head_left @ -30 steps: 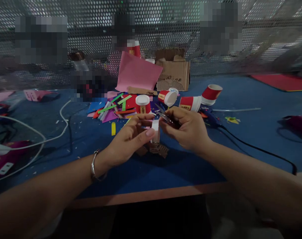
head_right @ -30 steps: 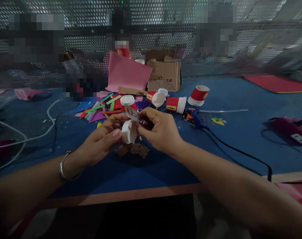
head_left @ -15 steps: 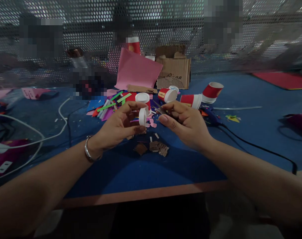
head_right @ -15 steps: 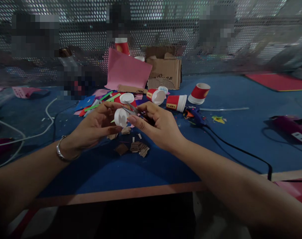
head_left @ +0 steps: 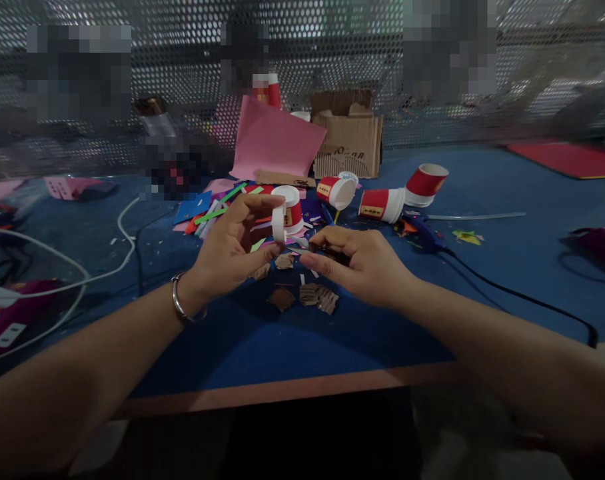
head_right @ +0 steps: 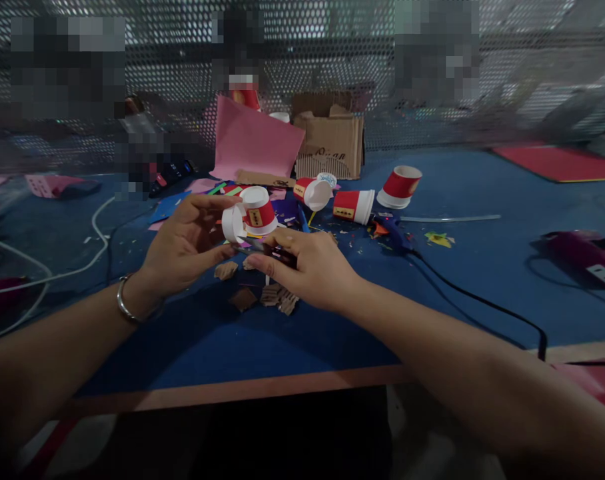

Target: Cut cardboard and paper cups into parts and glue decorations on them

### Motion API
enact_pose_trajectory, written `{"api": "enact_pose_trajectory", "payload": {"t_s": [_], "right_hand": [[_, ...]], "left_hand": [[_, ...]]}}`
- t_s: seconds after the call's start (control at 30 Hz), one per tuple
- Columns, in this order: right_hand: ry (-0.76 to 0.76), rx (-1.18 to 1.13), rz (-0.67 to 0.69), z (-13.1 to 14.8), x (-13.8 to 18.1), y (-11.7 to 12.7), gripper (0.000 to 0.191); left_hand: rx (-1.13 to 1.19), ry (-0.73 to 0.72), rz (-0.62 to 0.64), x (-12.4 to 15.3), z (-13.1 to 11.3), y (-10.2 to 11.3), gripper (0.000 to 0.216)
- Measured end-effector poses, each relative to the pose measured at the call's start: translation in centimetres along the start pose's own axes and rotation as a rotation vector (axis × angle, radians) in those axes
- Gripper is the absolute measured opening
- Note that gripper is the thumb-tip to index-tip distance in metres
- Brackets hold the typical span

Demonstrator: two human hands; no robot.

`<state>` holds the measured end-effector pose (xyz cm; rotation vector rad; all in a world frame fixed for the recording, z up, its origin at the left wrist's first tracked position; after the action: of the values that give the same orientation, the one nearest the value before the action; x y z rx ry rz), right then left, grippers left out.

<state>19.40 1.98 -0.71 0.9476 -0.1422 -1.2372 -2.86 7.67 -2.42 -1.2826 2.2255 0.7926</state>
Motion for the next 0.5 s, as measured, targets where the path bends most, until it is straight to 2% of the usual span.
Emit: {"api": "enact_pose_trajectory", "payload": {"t_s": [0.2,0.5], "right_hand": [[0.010,0.029,0.015,0.10,0.06,0.01,0.046],[0.014,0.026,0.012,0.16,0.02,-0.02,0.051]], "left_hand": [[-0.019,-0.073,0.029,0.18,-0.26,-0.34,0.059],[-0.037,-0.010,0.015,0.35,-0.89,-0.79,0.054]]}}
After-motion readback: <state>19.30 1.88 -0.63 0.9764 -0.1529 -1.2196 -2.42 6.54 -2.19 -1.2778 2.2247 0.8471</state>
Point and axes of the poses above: each hand's wrist, its own x-axis away from the middle knuckle, its own y-axis out of the back of the hand, z = x × y, the point moved 2 cm from there along -x, towards the middle knuckle, and after that the axes turned 2 degrees about x, right-handed, at the moved point
